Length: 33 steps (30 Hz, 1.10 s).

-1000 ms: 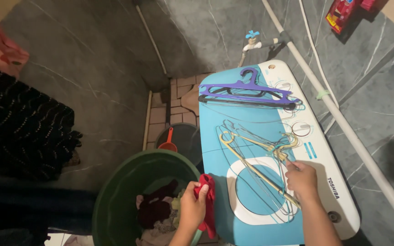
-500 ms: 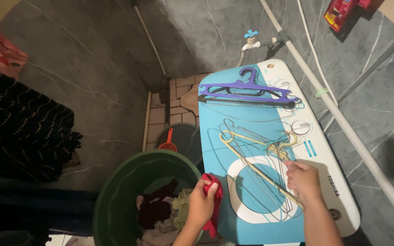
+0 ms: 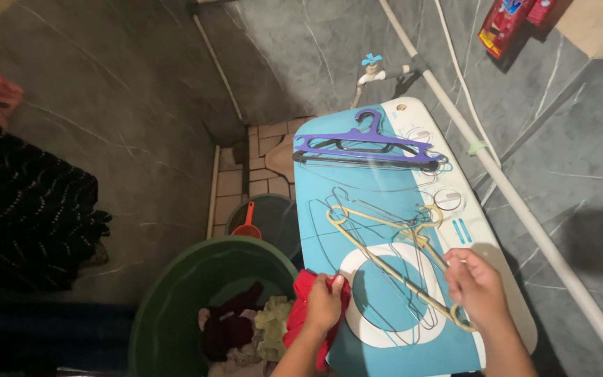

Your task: Hanging washed clothes onto hangers and then placing the hangers onto a drying rack.

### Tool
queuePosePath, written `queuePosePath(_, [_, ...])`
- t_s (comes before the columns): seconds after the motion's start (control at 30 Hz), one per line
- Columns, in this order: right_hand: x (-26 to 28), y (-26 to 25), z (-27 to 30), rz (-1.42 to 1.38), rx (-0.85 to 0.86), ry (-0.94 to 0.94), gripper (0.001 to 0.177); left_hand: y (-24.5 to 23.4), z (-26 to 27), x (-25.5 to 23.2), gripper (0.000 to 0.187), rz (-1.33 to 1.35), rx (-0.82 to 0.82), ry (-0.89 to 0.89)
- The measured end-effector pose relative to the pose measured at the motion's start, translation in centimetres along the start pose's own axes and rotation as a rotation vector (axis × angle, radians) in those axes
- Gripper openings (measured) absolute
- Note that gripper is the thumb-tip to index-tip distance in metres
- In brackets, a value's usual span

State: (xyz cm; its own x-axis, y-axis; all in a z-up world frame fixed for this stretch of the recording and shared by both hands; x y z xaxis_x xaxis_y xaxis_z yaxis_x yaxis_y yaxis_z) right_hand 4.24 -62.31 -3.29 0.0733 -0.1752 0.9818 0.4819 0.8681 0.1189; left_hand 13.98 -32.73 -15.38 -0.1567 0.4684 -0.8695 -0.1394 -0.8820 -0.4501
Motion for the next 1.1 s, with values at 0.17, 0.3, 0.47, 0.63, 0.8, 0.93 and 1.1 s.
queuePosePath(0.17, [1.3,1.4,1.1,-0.006,0.192,-0.294,0.013,-7.3,1.4,-5.6,0.03,0.002,-0.033,0.054])
queuePosePath(0.3, [6.4,7.5,1.5,0.06,0.232,-0.521,0.033,-15.7,3.5,-10.1,0.015,0.181,0.103,0.118])
queuePosePath(0.47, [7.3,14.4,-0.3,0.181,0.176,-0.397,0.03,-24.0,7.9,-15.7,0.009,0.27,0.194,0.17])
queuePosePath(0.63, [7.8,20.9,0.8,0.285,0.21,-0.38,0.033,-30.4,12.5,-20.0,0.005,0.183,0.067,0.352])
queuePosePath(0.8, [7.7,27.1,4.2,0.194,0.392,-0.481,0.037,-34.0,15.6,-21.5,0.01,-0.016,-0.174,0.648])
queuePosePath(0.93, [2.1,30.5,6.5,-0.216,0.71,-0.125,0.04,-35.6,16.9,-20.5,0.014,-0.063,-0.32,0.565])
queuePosePath(1.1, [4.9,36.0,11.4,0.551,0.921,-0.508,0.03,-38.4,17.8,-17.3,0.016,-0.062,-0.486,0.383])
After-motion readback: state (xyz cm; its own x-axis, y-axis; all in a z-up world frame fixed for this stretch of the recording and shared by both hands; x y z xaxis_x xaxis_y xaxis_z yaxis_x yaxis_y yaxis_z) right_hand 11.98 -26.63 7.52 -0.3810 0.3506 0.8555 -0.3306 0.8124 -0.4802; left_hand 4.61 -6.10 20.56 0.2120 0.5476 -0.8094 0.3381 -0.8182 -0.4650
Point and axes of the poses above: each hand's wrist, its own z-axis away from the middle knuckle, its own y-axis out of the palm, x = y × z, the point moved 5 cm from there along -z, towards the middle knuckle, and after that the axes turned 5 degrees about -y, right-handed, at the moved point
